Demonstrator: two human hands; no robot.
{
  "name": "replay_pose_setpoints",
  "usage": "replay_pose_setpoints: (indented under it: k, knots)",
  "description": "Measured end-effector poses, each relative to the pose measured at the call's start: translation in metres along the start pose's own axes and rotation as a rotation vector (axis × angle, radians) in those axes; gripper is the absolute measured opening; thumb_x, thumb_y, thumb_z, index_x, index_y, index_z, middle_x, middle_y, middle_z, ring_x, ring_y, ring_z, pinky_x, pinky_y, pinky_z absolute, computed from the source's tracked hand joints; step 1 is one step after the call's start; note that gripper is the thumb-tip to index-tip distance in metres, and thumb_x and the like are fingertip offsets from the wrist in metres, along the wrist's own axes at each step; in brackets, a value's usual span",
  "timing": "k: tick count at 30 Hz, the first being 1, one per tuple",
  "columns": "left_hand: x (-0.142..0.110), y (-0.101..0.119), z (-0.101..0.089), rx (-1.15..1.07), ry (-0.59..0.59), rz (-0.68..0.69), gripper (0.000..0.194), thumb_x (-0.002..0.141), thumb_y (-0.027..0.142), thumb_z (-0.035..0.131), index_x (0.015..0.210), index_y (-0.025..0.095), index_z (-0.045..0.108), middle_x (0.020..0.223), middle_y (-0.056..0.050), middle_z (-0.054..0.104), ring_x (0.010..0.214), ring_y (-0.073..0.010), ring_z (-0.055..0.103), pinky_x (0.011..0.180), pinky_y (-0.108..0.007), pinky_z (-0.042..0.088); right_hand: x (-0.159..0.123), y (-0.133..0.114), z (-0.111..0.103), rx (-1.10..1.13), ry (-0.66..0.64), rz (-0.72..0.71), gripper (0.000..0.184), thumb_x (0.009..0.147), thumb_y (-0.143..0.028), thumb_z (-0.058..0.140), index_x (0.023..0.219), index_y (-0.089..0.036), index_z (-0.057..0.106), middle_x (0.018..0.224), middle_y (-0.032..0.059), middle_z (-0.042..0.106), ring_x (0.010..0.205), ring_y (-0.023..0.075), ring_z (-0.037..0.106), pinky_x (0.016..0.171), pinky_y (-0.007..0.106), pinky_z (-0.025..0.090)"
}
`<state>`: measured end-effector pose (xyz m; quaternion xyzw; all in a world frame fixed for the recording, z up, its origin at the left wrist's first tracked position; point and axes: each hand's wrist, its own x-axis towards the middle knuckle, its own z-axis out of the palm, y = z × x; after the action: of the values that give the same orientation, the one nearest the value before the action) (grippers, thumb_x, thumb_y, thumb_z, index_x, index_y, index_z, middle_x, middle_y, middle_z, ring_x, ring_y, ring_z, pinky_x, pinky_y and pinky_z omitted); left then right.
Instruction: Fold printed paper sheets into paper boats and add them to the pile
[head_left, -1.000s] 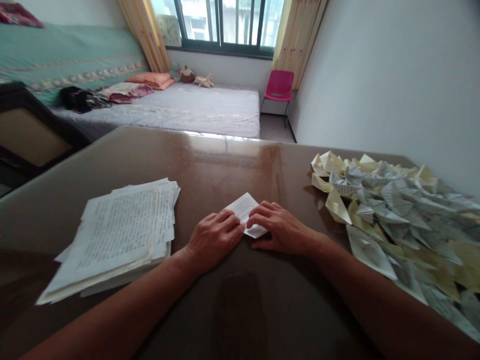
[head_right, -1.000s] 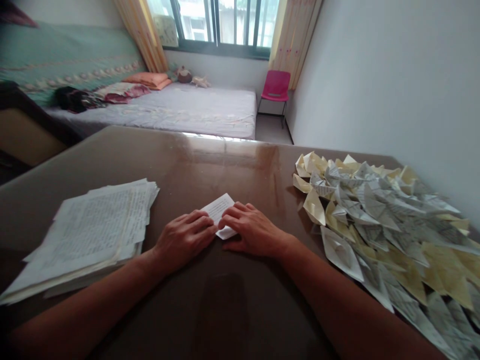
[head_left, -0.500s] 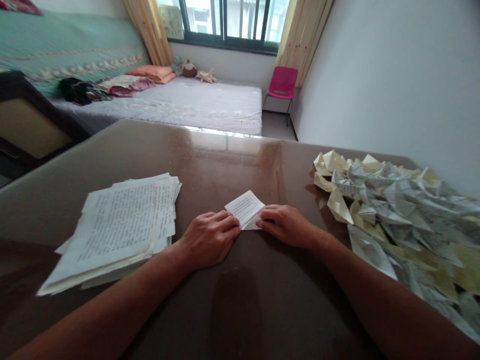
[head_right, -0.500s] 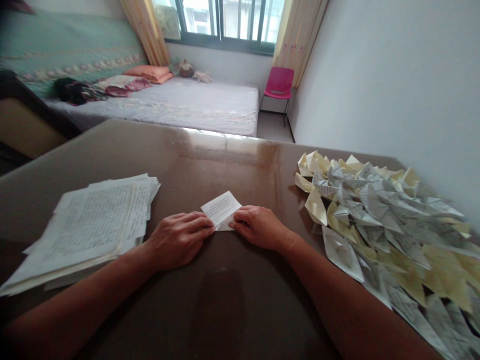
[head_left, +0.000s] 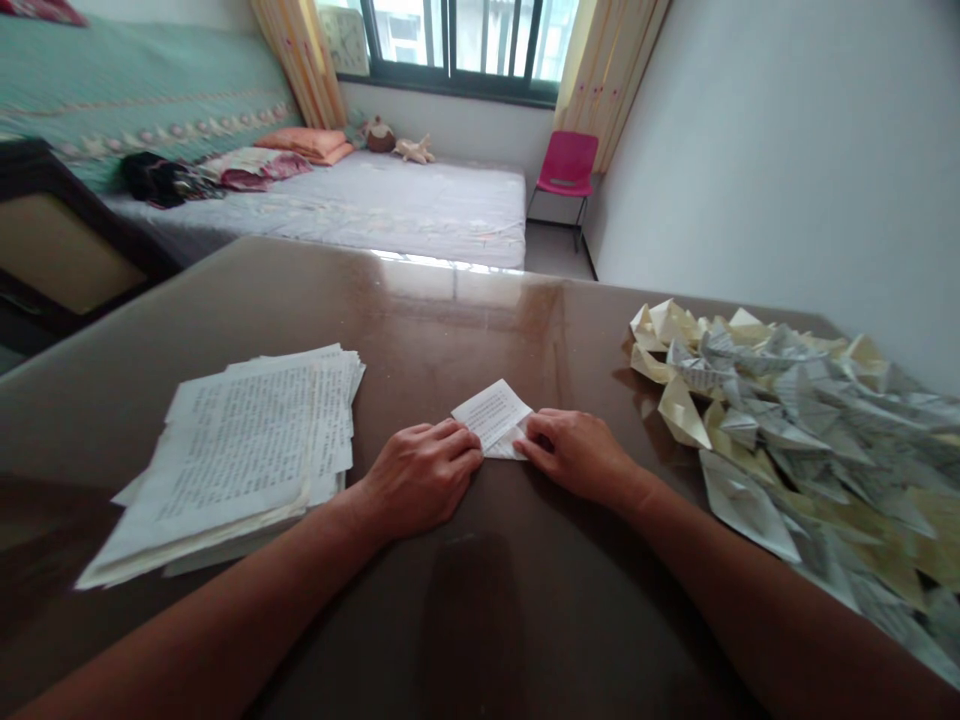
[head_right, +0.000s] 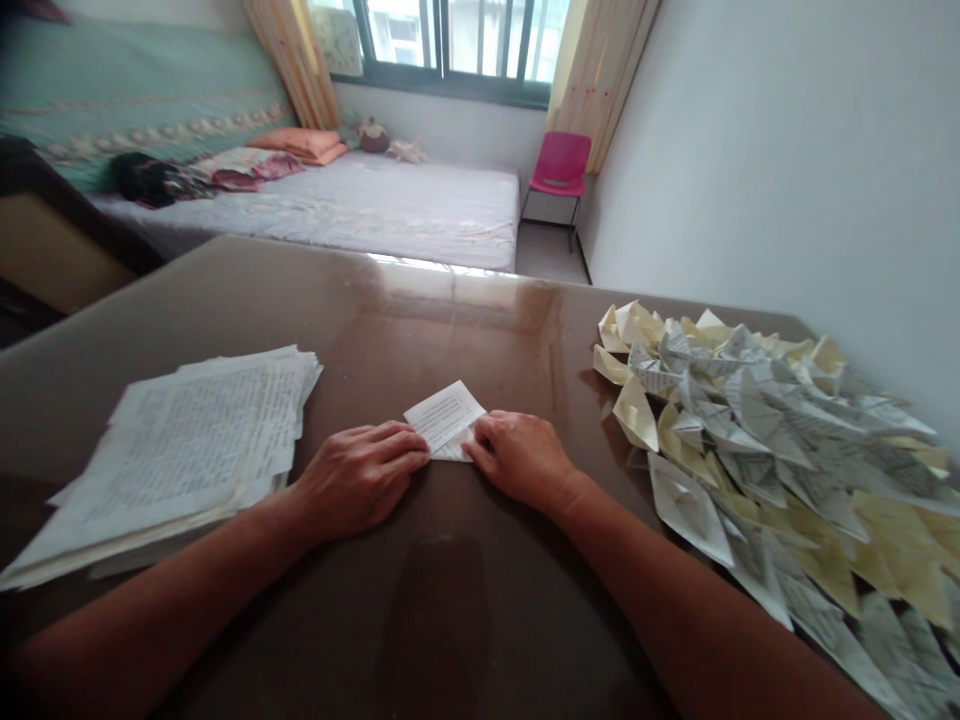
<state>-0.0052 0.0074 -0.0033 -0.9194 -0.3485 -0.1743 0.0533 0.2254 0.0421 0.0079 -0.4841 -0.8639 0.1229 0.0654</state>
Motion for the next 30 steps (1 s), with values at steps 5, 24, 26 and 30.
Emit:
replay_pose_setpoints:
  k: [5,24,26,30]
  knots:
    - [0.001,0.002,-0.002,-0.002,-0.009,-0.014,0.021,0.091,0.020,0.043,0.092,0.020,0.065,0.093,-0.003,0.067,0.090,-0.0177,0.060,0.070,-0.030,0.048,0.000,-0.002,0.001,-0.006,0.013,0.026,0.029,0.089,-0.042,0.051,0.070,-0.020,0.057,0.075,0.0023,0.065,0.064,0.0137,0.054,0.054,0.027,0.022]
    - [0.003,0.007,-0.006,0.141,-0.173,0.000,0.023,0.094,0.027,0.047,0.116,0.026,0.055,0.100,-0.001,0.061,0.094,-0.0185,0.055,0.070,-0.029,0.051,0.001,-0.007,0.004,-0.007,0.035,0.034,0.023,0.086,-0.036,0.051,0.074,-0.019,0.062,0.080,0.0022,0.068,0.070,0.0144,0.061,0.056,0.026,0.024]
    - [0.004,0.009,-0.008,0.142,-0.189,0.006,0.024,0.095,0.025,0.045,0.117,0.025,0.054,0.103,0.000,0.062,0.095,-0.0184,0.056,0.070,-0.030,0.050,0.000,-0.006,0.005,-0.006,0.046,0.038,0.022,0.085,-0.036,0.052,0.074,-0.020,0.062,0.080,0.0020,0.068,0.069,0.0144,0.061,0.056,0.026,0.024]
    - [0.004,0.012,-0.010,0.143,-0.216,0.009,0.030,0.094,0.024,0.047,0.124,0.025,0.049,0.114,0.000,0.061,0.100,-0.0190,0.055,0.073,-0.031,0.050,0.000,-0.005,0.008,-0.023,0.067,0.022,0.023,0.087,-0.036,0.050,0.075,-0.020,0.061,0.080,0.0016,0.068,0.070,0.0152,0.061,0.057,0.026,0.027]
